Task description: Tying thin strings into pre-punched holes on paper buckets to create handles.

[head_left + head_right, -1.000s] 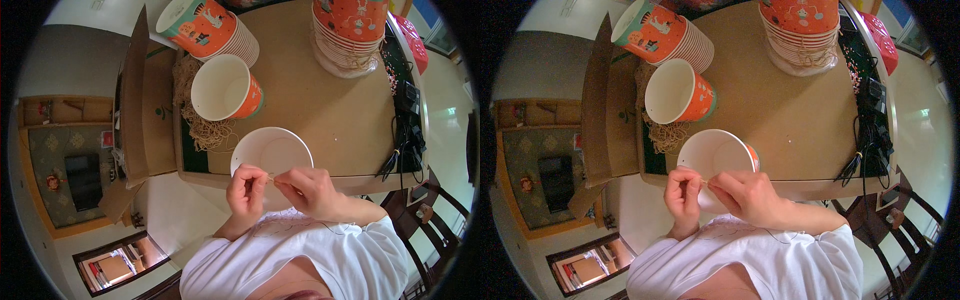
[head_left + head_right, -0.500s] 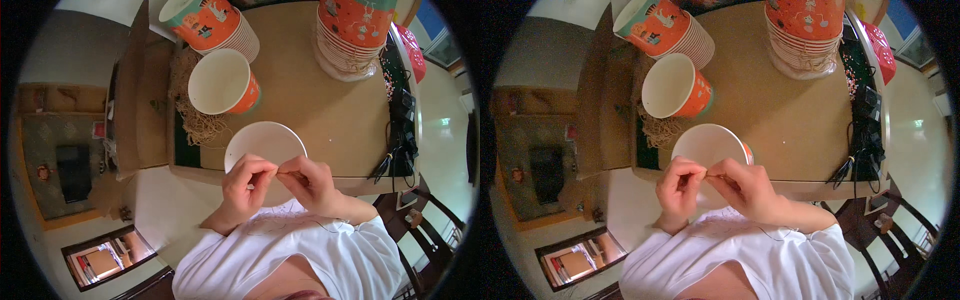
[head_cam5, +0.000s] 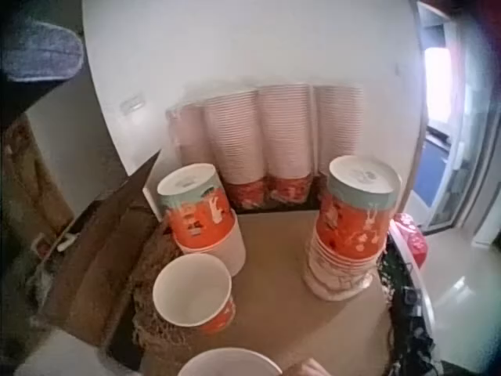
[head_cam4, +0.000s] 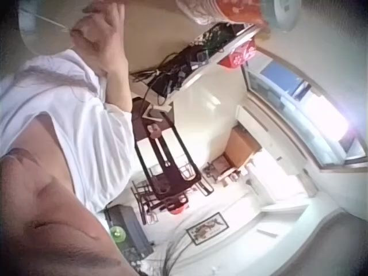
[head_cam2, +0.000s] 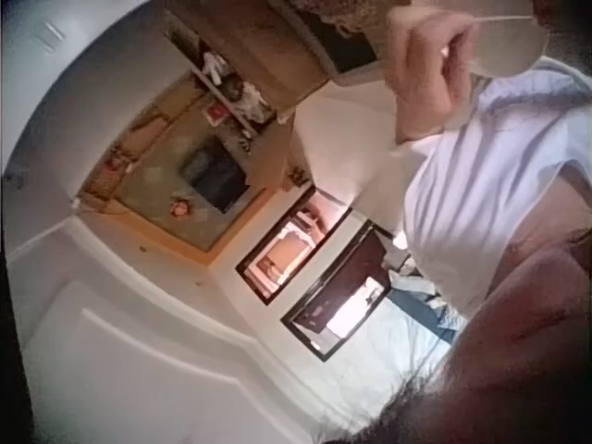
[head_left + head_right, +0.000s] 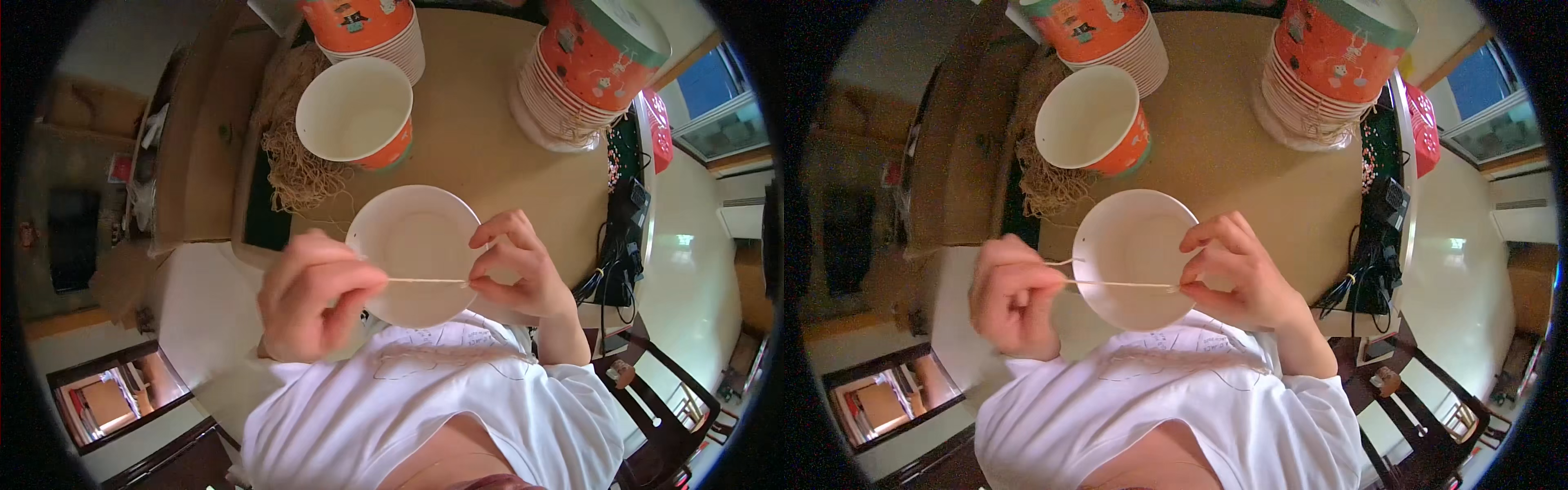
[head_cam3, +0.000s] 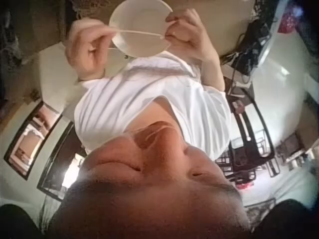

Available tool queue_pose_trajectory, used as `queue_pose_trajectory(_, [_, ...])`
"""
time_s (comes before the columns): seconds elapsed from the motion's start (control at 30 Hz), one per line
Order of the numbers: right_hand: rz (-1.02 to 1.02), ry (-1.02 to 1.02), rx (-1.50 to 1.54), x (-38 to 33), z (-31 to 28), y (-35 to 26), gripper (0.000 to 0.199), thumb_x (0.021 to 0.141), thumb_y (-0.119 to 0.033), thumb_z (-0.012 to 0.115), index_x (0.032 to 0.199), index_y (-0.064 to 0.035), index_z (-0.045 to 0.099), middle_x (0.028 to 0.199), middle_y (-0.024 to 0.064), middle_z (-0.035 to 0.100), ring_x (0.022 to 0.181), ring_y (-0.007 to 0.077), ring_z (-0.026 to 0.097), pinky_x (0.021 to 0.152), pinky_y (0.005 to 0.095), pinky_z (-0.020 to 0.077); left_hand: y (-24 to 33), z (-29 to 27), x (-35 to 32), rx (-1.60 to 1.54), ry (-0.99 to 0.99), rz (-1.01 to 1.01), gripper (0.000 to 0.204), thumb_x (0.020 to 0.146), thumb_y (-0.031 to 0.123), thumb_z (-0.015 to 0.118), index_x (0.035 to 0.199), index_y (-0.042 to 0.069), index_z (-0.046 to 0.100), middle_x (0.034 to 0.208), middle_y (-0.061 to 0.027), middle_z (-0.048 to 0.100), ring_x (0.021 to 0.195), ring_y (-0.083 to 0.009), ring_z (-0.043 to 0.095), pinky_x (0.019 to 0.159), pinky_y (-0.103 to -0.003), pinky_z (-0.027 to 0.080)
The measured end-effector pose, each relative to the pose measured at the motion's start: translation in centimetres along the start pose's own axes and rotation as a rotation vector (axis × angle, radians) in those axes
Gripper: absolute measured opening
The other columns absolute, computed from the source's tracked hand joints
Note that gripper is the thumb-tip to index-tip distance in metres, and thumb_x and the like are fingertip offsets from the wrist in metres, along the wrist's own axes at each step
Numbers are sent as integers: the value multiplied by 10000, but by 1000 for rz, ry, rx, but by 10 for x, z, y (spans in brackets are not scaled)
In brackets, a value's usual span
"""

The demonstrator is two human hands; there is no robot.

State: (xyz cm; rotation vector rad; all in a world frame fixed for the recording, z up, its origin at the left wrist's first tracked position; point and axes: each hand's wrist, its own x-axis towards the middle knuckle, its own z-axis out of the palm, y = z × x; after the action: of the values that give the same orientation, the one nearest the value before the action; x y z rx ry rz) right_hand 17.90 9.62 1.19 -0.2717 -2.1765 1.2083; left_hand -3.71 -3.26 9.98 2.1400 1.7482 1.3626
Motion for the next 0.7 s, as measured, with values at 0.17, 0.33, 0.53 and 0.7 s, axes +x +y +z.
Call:
queue_pose_trajectory(0.17, [15,-24,-63,-7,-2,9,167,665,-34,747,783,-88,642,1043,59,569,963,256,518,862,392,424,-14,-11,-1,60,449,40,121,816,-62,557,915,5,575,866,-99,506,648,-153,478,539,-249,354])
queue_pose_trajectory(0.33, [-73,-64,-124,-6,0,6,152,684,-72,748,791,-87,641,1051,52,585,1061,267,548,904,417,422,-31,-1,-2,-147,460,-153,39,921,16,483,953,20,506,875,-118,542,677,-133,498,562,-228,397])
queue_pose_trajectory(0.53, [-61,-258,-174,2,10,2,233,714,-90,748,922,-104,642,974,35,628,1019,215,601,1084,533,294,-27,8,9,-1112,312,-249,140,1032,172,345,1098,57,390,616,-43,474,457,-134,427,457,-262,398])
queue_pose_trajectory(0.7, [-19,-270,-102,0,26,0,252,731,-118,751,962,-109,652,900,20,639,967,192,618,1105,563,247,-32,11,22,-1137,539,-274,155,1036,225,366,1066,101,451,582,30,313,448,-59,224,435,-231,219])
